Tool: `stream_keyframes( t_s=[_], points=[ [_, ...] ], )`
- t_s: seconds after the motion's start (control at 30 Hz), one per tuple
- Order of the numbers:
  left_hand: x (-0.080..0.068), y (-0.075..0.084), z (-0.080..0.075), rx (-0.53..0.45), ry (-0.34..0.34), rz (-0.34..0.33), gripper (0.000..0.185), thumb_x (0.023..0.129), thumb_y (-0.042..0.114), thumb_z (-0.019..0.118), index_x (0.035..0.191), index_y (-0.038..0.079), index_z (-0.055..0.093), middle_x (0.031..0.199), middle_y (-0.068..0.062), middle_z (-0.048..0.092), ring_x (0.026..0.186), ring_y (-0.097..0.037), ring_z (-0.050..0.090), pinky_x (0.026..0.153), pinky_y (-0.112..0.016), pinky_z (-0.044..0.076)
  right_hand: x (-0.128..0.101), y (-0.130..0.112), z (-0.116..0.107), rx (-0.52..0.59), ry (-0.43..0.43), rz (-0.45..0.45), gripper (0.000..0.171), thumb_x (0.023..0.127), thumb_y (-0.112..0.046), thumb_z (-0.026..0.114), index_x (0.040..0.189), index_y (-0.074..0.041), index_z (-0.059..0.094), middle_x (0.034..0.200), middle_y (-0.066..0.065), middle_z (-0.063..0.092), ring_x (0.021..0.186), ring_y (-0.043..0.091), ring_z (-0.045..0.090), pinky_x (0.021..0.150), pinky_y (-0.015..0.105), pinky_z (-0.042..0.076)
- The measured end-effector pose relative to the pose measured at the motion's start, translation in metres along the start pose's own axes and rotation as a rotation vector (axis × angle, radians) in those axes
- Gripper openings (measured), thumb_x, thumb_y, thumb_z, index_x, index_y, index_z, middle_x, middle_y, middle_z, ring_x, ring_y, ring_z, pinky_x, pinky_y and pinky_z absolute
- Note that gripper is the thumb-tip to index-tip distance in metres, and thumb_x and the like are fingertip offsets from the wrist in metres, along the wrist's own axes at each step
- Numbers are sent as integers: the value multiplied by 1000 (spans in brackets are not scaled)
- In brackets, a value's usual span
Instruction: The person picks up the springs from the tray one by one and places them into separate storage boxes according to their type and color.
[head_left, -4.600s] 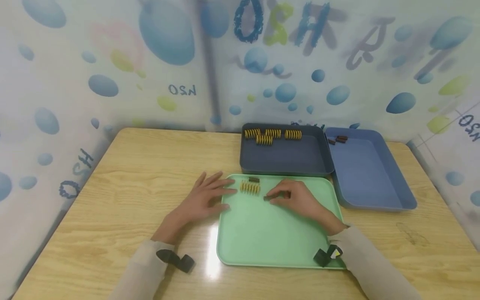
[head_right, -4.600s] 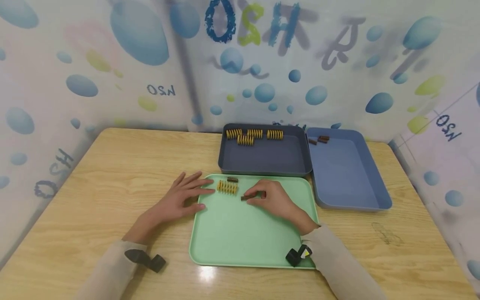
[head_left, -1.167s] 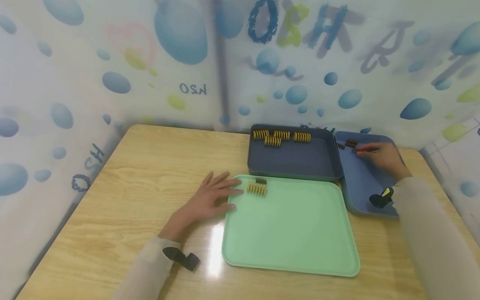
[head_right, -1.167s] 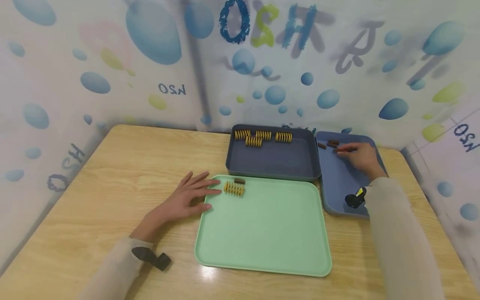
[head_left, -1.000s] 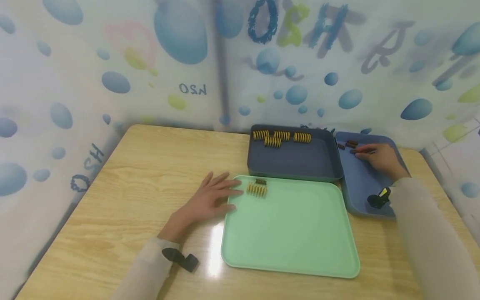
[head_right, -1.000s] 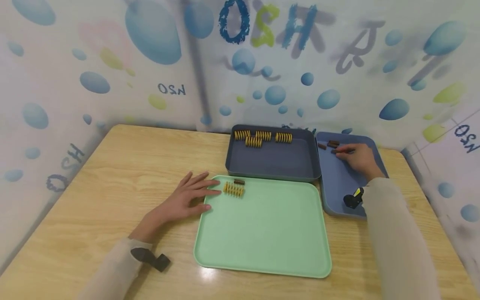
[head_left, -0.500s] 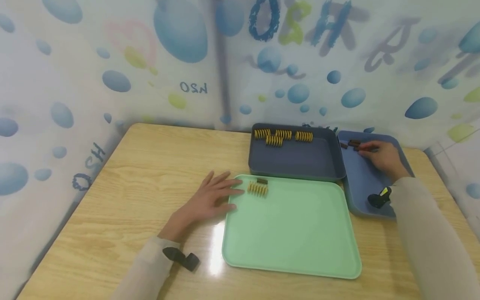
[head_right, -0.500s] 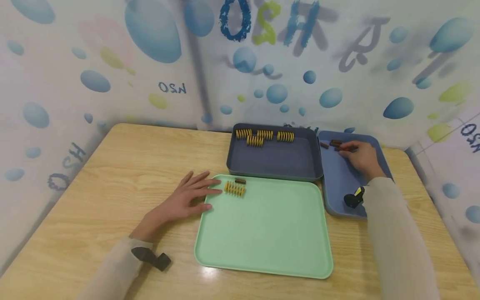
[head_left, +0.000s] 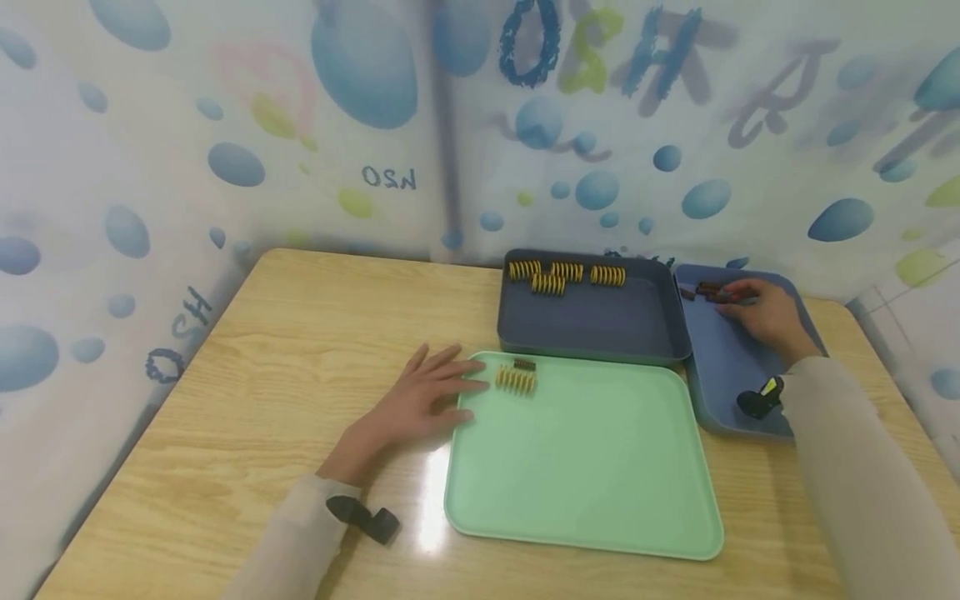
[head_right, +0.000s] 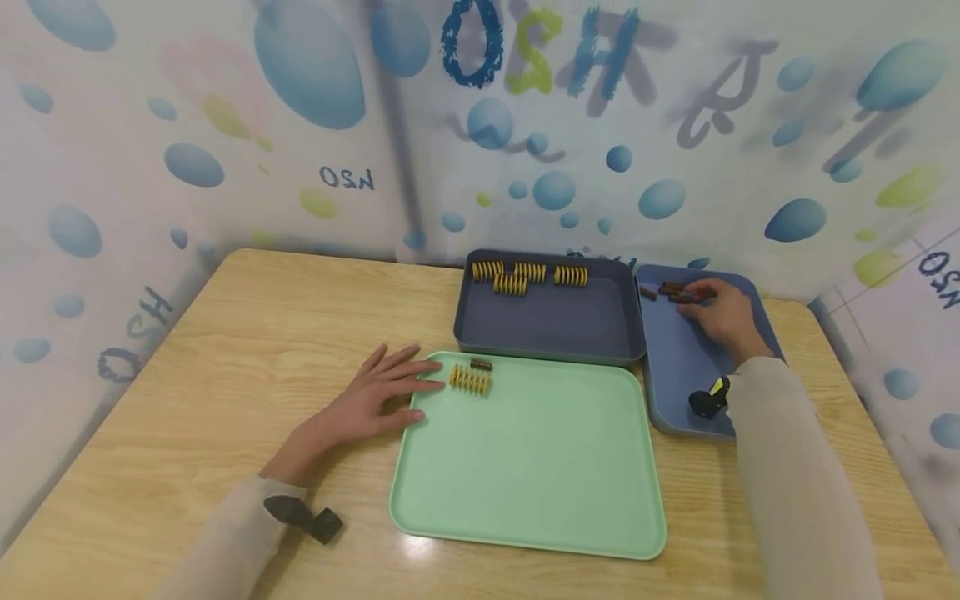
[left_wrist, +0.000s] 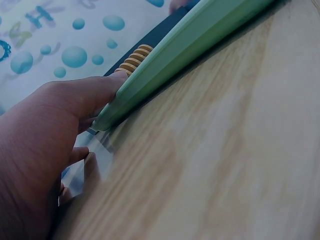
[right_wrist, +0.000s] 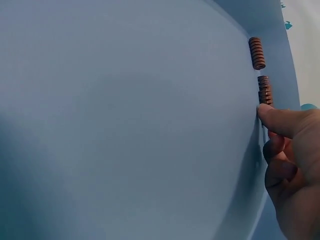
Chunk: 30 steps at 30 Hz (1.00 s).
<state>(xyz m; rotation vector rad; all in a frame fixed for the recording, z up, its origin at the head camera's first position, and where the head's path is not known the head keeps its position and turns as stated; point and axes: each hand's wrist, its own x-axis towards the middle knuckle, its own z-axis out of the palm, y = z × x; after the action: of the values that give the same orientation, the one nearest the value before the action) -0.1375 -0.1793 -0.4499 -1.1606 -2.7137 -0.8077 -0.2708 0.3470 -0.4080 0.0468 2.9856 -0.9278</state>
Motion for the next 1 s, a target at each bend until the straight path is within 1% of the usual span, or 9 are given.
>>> stream_keyframes(
  t_s=[0.13, 0.23, 0.33, 0.43, 0.5, 0.63, 0.73, 0.83, 1.0],
  points=[
    [0, 1, 0, -6, -4, -1, 43, 93, 45, 55, 132, 26, 59, 147, 7, 43, 142, -32, 22, 111, -60, 1, -2, 0, -3, 7, 0, -6, 46, 93, -22, 63, 127, 6, 48, 124, 29, 48, 113, 46, 43, 91, 59, 36],
    [0, 3, -1, -9, -9, -7, 43, 94, 44, 54, 132, 25, 59, 147, 6, 43, 142, -32, 22, 111, -60, 1, -4, -2, -7, 14, 15, -27, 48, 94, -26, 61, 127, 6, 49, 126, 29, 48, 112, 44, 45, 88, 55, 40],
    [0, 4, -2, -10, -14, -12, 43, 94, 43, 54, 132, 25, 58, 147, 5, 43, 142, -32, 21, 111, -60, 1, -11, -10, -12, 44, 42, -43, 52, 95, -33, 60, 129, 5, 49, 127, 27, 49, 109, 39, 48, 80, 37, 46],
    [1, 4, -2, -8, -12, -9, 43, 94, 44, 55, 132, 25, 59, 146, 4, 43, 142, -32, 22, 110, -61, 1, -20, -18, -18, 82, 58, -45, 57, 94, -39, 59, 131, 3, 48, 129, 25, 49, 109, 35, 49, 71, 20, 42],
    [1, 3, -2, -4, -12, -5, 44, 94, 45, 55, 132, 25, 59, 146, 4, 44, 141, -32, 22, 110, -61, 1, -26, -22, -21, 98, 72, -55, 58, 93, -40, 60, 132, 1, 49, 129, 22, 50, 107, 29, 50, 67, 13, 40],
    [2, 2, -2, 8, -14, -1, 44, 93, 47, 55, 132, 26, 59, 146, 3, 44, 141, -33, 22, 110, -62, 2, -39, -30, -23, 164, 106, -79, 57, 91, -40, 63, 132, -2, 50, 126, 9, 53, 97, 6, 52, 67, 8, 41],
    [2, 3, -4, 1, -11, 1, 44, 93, 45, 57, 131, 25, 59, 145, 2, 45, 141, -34, 23, 110, -62, 2, -51, -42, -21, 258, 121, -100, 53, 91, -34, 65, 132, -3, 51, 120, -1, 54, 90, -6, 52, 68, 8, 43],
    [3, 4, -5, -4, -6, 3, 43, 92, 43, 58, 131, 23, 60, 145, 1, 46, 140, -35, 23, 109, -63, 2, -62, -59, -17, 338, 110, -117, 50, 91, -30, 66, 132, -6, 52, 118, -7, 54, 90, -9, 55, 68, 11, 45],
    [3, 5, -4, 2, -7, 7, 43, 92, 42, 59, 130, 22, 60, 145, 0, 46, 140, -36, 24, 109, -64, 3, -77, -85, -5, 446, 80, -155, 41, 92, -25, 66, 130, -12, 56, 117, -3, 56, 88, -1, 60, 66, 19, 46]
  ],
)
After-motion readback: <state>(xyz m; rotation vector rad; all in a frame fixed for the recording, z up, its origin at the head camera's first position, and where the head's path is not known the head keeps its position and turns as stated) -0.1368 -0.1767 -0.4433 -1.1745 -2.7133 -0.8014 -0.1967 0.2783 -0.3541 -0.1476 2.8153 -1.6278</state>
